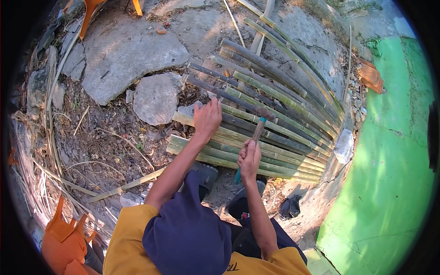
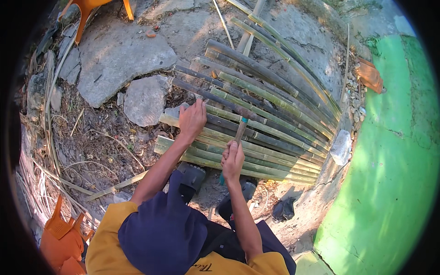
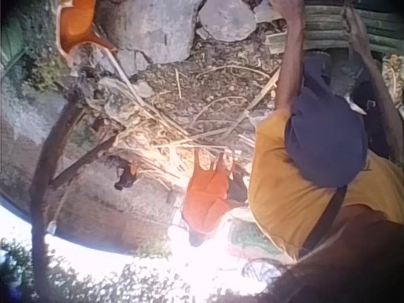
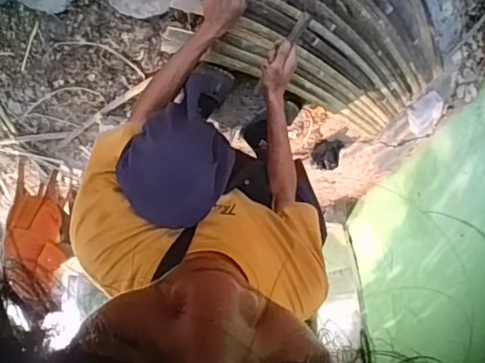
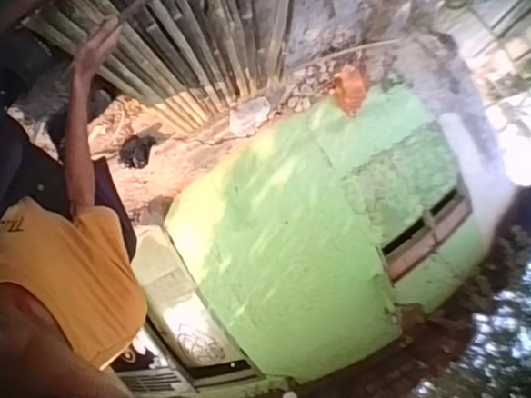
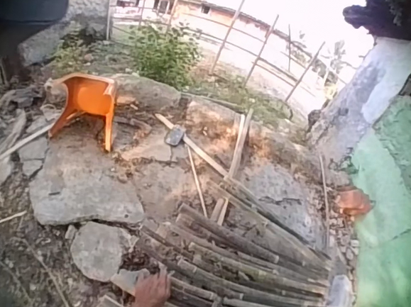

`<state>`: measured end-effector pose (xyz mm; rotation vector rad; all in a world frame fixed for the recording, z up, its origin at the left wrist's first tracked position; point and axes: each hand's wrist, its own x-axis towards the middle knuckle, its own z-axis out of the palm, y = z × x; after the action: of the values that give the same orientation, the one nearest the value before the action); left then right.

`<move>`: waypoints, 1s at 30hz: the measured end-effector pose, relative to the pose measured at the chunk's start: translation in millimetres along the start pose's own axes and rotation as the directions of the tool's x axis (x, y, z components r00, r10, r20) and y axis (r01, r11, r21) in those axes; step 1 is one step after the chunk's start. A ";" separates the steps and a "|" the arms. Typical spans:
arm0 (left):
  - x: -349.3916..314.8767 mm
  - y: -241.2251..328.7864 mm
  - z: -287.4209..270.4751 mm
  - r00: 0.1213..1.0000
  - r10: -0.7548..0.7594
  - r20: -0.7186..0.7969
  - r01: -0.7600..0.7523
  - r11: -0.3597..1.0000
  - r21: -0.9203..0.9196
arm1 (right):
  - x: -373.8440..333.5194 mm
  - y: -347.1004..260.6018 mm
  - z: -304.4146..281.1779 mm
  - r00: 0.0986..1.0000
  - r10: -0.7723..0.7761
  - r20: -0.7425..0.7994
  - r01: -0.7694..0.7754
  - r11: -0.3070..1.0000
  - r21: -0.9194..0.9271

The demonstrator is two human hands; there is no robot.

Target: The person hammers a long bamboo piece across a series of bamboo slats by hand using a hammer.

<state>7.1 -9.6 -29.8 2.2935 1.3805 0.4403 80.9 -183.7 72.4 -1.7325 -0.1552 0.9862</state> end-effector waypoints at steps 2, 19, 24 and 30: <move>1.6 -4.7 1.4 1.000 -0.002 0.007 0.002 1.000 0.020 | -2.1 -11.5 6.5 0.995 0.017 0.102 -0.030 0.991 0.132; 3.2 -3.3 2.9 0.999 0.038 -0.006 -0.038 0.999 0.005 | 6.8 20.5 31.4 0.937 0.328 0.118 -0.347 0.848 0.400; 3.6 -4.8 3.7 0.999 0.037 -0.015 -0.037 0.999 -0.007 | 0.4 19.5 37.5 0.952 0.301 0.050 -0.291 0.848 0.443; 3.4 -4.4 0.8 1.000 0.025 0.013 -0.025 1.000 0.003 | -6.2 24.6 42.5 0.893 0.380 0.242 -0.448 0.807 0.384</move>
<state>5.7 -5.0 -32.5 2.3140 1.3489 0.4311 39.4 -165.9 51.9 -1.2963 0.3446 1.3617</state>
